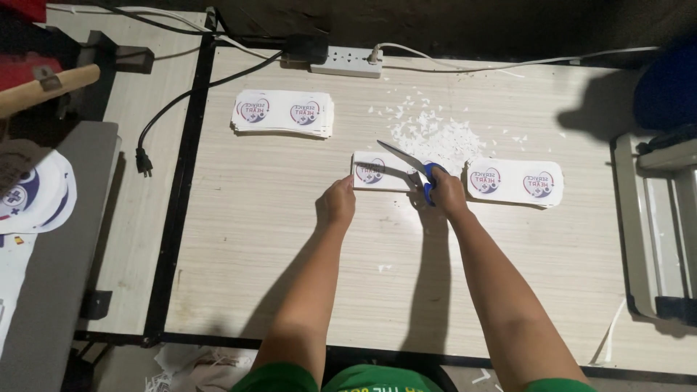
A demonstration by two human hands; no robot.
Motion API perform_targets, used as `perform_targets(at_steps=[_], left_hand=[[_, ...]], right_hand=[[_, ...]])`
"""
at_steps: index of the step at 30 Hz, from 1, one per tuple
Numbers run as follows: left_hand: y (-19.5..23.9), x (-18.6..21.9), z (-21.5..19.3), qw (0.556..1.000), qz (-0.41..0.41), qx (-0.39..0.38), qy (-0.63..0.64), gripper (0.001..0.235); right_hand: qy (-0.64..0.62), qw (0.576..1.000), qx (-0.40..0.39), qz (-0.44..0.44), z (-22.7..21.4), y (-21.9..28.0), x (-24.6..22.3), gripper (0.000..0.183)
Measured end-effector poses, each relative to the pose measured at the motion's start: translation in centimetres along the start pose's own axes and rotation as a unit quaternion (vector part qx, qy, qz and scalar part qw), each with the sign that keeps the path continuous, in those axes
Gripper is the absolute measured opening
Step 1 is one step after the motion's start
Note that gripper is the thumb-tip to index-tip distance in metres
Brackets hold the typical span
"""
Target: Cutting individual round labels from a printed sheet using scissors.
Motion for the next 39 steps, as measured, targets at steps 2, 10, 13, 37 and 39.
perform_targets(at_steps=[2, 10, 13, 37, 39], left_hand=[[-0.2, -0.3, 0.2, 1.0, -0.007, -0.007, -0.006, 0.028], [0.2, 0.1, -0.3, 0.999, -0.017, -0.033, -0.034, 0.031], [0.3, 0.1, -0.1, 0.999, -0.009, -0.031, -0.037, 0.033], [-4.3, -1.3, 8.2, 0.962, 0.101, 0.132, 0.217, 0.021], [-3.5, 0.2, 8.6, 0.961, -0.009, -0.026, 0.274, 0.023]], right_hand=[[0.007, 1.0, -0.007, 0.002, -0.3, -0.2, -0.5, 0.019], [-0.021, 0.999, -0.028, 0.021, -0.9, -0.2, -1.5, 0.024], [0.018, 0.999, -0.023, -0.014, -0.7, -0.3, -0.8, 0.02], [0.0, 0.997, -0.022, -0.072, -0.9, -0.9, -0.2, 0.025], [-0.001, 0.997, -0.022, -0.077, -1.0, -0.8, -0.1, 0.021]])
Point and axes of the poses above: each hand's wrist, its own y-axis away from the middle knuckle, its own z-axis out of the palm, x = y × z, the point moved 4 cm from there along -y, towards the middle knuckle, and after that the axes turned 13 degrees about -z, right-handed, at the moved point
